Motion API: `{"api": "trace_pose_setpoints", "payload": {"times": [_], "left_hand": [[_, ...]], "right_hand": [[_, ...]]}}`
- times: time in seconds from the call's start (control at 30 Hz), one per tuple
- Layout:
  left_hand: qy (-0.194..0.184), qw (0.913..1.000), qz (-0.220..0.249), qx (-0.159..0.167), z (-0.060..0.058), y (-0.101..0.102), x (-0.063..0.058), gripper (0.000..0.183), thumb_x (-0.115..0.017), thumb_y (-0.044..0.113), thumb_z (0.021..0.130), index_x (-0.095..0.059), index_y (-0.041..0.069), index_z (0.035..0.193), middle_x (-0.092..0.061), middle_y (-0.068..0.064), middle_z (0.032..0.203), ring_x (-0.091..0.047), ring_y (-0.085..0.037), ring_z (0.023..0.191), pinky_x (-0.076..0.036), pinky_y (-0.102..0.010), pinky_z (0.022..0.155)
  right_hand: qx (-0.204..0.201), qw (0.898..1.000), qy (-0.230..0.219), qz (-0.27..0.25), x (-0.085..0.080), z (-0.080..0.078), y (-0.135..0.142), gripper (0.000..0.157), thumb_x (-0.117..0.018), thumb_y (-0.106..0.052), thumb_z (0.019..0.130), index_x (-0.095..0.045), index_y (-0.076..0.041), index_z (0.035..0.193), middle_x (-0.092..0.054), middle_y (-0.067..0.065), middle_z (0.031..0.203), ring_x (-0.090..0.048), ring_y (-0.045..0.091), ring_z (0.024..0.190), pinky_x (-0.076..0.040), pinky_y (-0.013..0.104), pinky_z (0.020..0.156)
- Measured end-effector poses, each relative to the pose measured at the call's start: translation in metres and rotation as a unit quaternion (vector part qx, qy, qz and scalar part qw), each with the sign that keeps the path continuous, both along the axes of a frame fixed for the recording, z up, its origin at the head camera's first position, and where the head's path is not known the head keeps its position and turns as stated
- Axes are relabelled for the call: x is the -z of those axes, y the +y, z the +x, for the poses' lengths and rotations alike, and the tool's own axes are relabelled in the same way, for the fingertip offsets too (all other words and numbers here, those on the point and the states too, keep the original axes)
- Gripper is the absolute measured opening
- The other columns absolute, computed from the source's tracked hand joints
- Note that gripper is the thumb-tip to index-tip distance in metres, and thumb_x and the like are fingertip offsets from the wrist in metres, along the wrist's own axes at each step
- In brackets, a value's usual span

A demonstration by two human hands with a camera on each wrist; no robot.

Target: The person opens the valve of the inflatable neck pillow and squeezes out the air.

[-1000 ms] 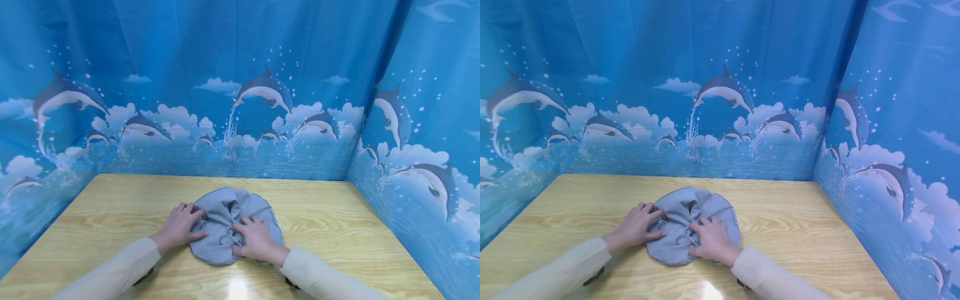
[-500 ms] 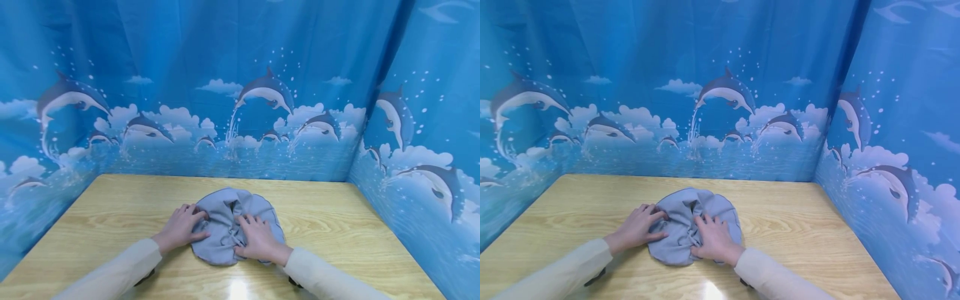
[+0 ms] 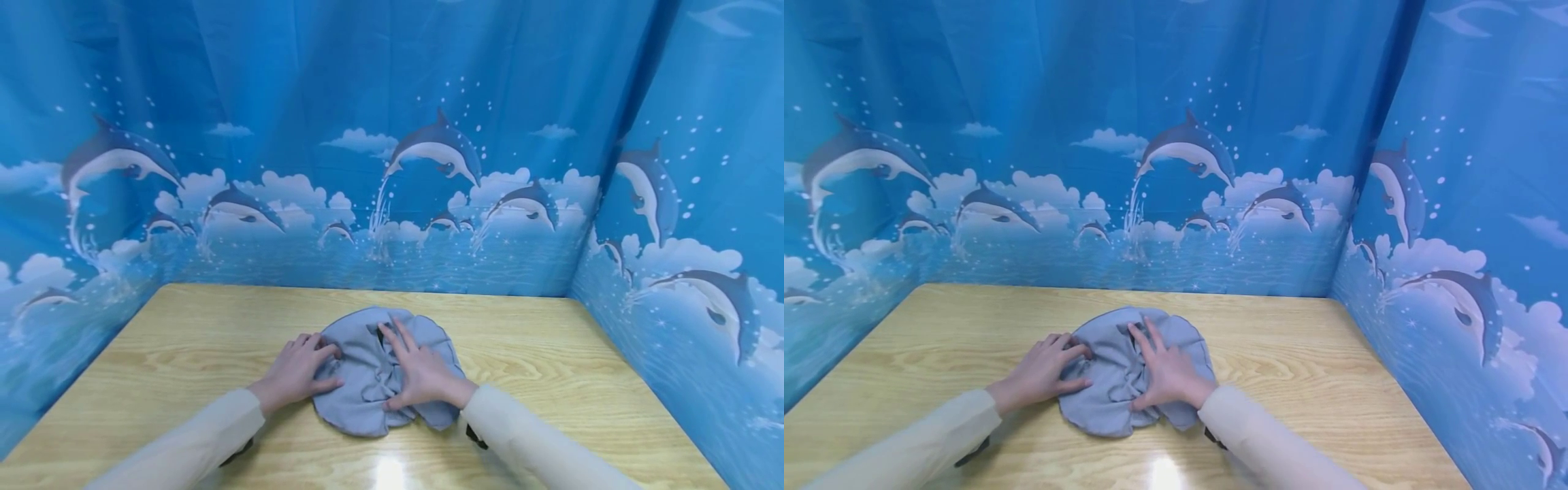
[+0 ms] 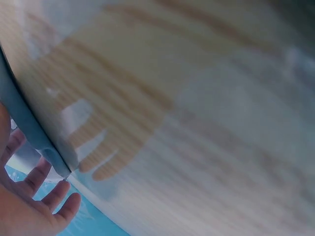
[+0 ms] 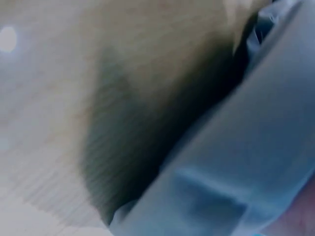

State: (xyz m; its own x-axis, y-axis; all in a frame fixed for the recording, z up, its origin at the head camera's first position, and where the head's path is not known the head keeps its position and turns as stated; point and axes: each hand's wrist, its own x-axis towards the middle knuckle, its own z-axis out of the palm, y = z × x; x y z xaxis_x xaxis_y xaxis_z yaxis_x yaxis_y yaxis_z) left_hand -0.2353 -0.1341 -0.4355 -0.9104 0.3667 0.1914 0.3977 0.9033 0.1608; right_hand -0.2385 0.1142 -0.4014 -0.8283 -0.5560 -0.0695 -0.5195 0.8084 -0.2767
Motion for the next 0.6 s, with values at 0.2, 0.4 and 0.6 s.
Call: {"api": "trace_pose_setpoints", "payload": {"times": [0.2, 0.4, 0.6], "left_hand": [[0.003, 0.9999, 0.006, 0.008, -0.0006, -0.0010, 0.0000, 0.041, -0.065, 0.059, 0.072, -0.061, 0.030, 0.102, -0.053, 0.000, 0.103, -0.049, -0.022, 0.100, -0.042, -0.043, 0.081], [-0.008, 0.9999, 0.010, 0.005, -0.0007, -0.0006, -0.0019, 0.039, -0.067, 0.056, 0.072, -0.061, 0.030, 0.101, -0.053, 0.000, 0.103, -0.049, -0.022, 0.098, -0.041, -0.042, 0.082], [-0.018, 0.9998, 0.006, 0.004, -0.0001, 0.0011, -0.0026, 0.039, -0.067, 0.056, 0.073, -0.061, 0.030, 0.102, -0.054, 0.000, 0.105, -0.049, -0.021, 0.099, -0.041, -0.043, 0.084]], "right_hand": [[-0.007, 1.000, -0.015, 0.001, -0.0028, -0.0059, -0.0013, 0.124, -0.078, -0.055, 0.060, 0.004, -0.026, 0.147, 0.003, 0.004, 0.155, -0.044, 0.051, 0.112, -0.043, 0.055, 0.083], [-0.004, 1.000, -0.015, -0.006, -0.0022, -0.0073, -0.0022, 0.124, -0.079, -0.053, 0.059, 0.002, -0.024, 0.148, -0.005, 0.001, 0.155, -0.040, 0.049, 0.119, -0.034, 0.059, 0.096], [0.017, 0.999, -0.034, -0.013, -0.0007, -0.0055, -0.0032, 0.122, -0.079, -0.052, 0.060, 0.003, -0.028, 0.147, -0.014, -0.003, 0.154, -0.033, 0.043, 0.128, -0.028, 0.063, 0.098]]}}
